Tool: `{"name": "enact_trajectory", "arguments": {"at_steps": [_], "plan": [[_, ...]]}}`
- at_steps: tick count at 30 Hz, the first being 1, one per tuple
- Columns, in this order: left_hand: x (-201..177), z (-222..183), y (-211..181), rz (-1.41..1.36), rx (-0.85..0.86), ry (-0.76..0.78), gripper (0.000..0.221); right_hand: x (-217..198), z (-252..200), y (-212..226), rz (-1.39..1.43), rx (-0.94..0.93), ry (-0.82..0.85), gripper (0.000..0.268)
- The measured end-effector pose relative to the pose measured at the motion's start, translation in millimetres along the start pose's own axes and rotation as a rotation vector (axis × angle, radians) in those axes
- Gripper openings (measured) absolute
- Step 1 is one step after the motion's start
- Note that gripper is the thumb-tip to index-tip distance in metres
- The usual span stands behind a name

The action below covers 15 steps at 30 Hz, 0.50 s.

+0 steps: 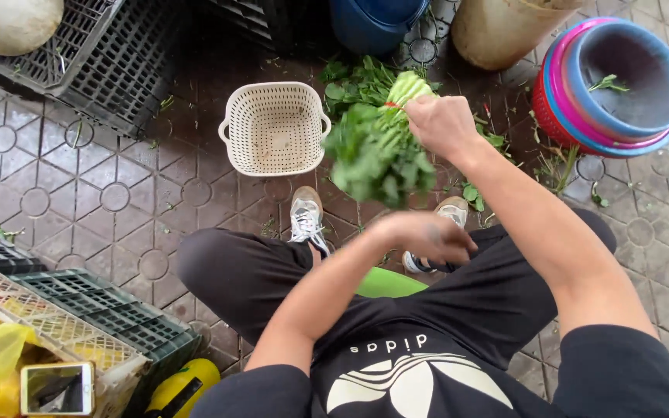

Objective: Trimming the ends of leafy green vegetables with a knife and tying them into bundles with string.

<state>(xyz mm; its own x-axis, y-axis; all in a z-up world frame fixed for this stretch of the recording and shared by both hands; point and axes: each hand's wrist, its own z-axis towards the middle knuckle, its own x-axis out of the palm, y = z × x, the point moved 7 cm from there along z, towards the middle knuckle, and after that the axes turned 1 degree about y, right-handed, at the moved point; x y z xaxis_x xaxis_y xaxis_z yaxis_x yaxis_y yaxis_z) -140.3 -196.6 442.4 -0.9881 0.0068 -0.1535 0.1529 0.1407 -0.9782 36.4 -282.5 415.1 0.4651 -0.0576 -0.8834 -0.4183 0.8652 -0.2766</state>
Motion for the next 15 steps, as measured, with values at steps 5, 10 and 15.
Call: {"name": "enact_trajectory", "arguments": {"at_steps": [5, 10, 15], "plan": [[-223.9, -72.6, -32.6, 0.503, 0.113, -0.9, 0.018, -58.3, -2.1, 4.9, 0.05, 0.029, 0.031, 0.018], [-249.2, 3.0, 33.8, 0.749, -0.101, -0.673, 0.014, -68.6, -16.5, 14.6, 0.062, -0.008, 0.114, 0.015], [-199.4, -5.5, 156.5, 0.796, -0.65, -0.593, 0.029, 3.5, -38.7, 5.4, 0.096, 0.048, 0.168, 0.013]]}}
